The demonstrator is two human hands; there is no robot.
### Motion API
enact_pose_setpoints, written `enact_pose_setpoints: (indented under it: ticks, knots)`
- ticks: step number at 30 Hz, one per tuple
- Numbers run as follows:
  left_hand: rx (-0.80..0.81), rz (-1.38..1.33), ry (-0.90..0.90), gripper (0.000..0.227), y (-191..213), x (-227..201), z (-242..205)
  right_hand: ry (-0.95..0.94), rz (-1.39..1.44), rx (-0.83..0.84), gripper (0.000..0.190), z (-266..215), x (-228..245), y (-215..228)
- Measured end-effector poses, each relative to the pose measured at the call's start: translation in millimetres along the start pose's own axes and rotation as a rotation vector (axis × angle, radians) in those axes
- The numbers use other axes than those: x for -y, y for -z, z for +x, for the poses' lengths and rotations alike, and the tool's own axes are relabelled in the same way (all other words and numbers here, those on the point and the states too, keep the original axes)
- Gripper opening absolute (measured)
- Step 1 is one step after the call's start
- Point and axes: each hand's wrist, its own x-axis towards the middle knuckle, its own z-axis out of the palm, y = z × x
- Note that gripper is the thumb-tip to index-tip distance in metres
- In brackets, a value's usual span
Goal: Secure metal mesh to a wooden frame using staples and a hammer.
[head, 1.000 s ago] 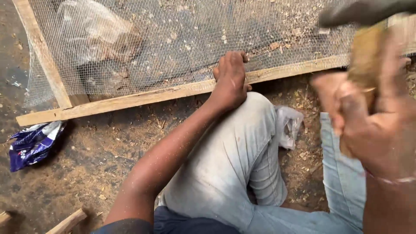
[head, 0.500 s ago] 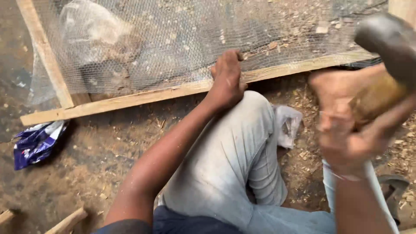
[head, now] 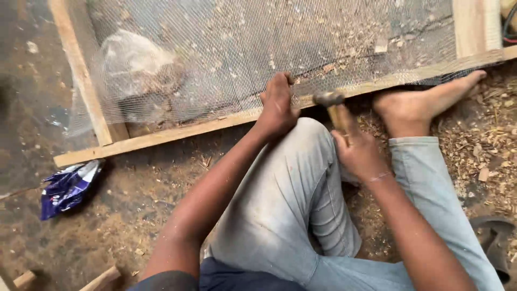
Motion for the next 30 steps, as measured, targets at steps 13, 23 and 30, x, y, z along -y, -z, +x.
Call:
enact_pose_setpoints:
  ticks: [13, 23, 30]
  knots:
    - [0.114, 0.386, -0.138, 0.042, 126, 18, -145, -0.562, 0.21, 0.242, 0.073, -100, 50, 88]
    - [0.009, 1.057, -0.035, 0.032, 186, 111, -154, -0.562, 0.243, 0.16, 0.074, -131, 40, 80]
    - [0.263, 1.051, 0.192, 0.028, 157, 120, -155, -0.636, 0.245, 0.252, 0.076, -121, 52, 85]
